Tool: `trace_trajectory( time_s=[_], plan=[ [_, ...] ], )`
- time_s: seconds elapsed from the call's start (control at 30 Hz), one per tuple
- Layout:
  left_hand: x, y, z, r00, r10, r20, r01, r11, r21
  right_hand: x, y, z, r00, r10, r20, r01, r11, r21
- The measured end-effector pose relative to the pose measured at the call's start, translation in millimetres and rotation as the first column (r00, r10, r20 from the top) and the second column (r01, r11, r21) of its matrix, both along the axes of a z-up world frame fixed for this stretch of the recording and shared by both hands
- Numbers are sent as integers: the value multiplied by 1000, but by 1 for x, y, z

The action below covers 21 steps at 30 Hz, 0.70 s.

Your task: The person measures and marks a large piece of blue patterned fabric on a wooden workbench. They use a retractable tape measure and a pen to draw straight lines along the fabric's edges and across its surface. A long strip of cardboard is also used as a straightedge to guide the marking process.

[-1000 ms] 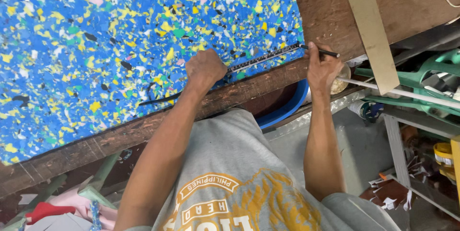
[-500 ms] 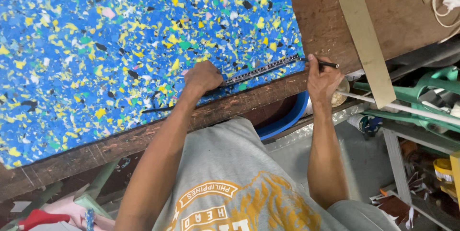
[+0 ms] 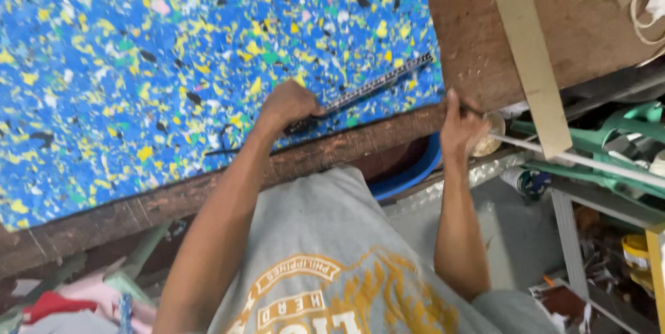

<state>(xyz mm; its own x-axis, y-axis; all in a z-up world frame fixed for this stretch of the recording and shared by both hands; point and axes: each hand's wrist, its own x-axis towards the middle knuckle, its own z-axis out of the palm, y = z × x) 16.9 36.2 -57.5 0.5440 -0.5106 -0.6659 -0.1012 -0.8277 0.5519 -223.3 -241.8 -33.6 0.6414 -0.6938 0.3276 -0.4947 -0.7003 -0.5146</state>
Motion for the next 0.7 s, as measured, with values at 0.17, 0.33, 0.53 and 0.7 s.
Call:
trace_trajectory(
  time_s=[0.17,0.33,0.53,0.7],
  plan=[
    [4,-1,15,999,-39,-13,39,998,-41,-4,12,5,977,-205,62,166,907,386],
    [2,-6,22,998,-38,-48,45,989,141,0,-3,-25,957,-152,248,-5,844,536],
    [0,-3,6,1000,-16,-26,18,997,72,-35,11,-6,950,-219,222,78,855,512],
    [-11,-3,-17,990,76,123,-72,997,-34,-19,4,10,927,-210,309,33,870,492]
  ],
)
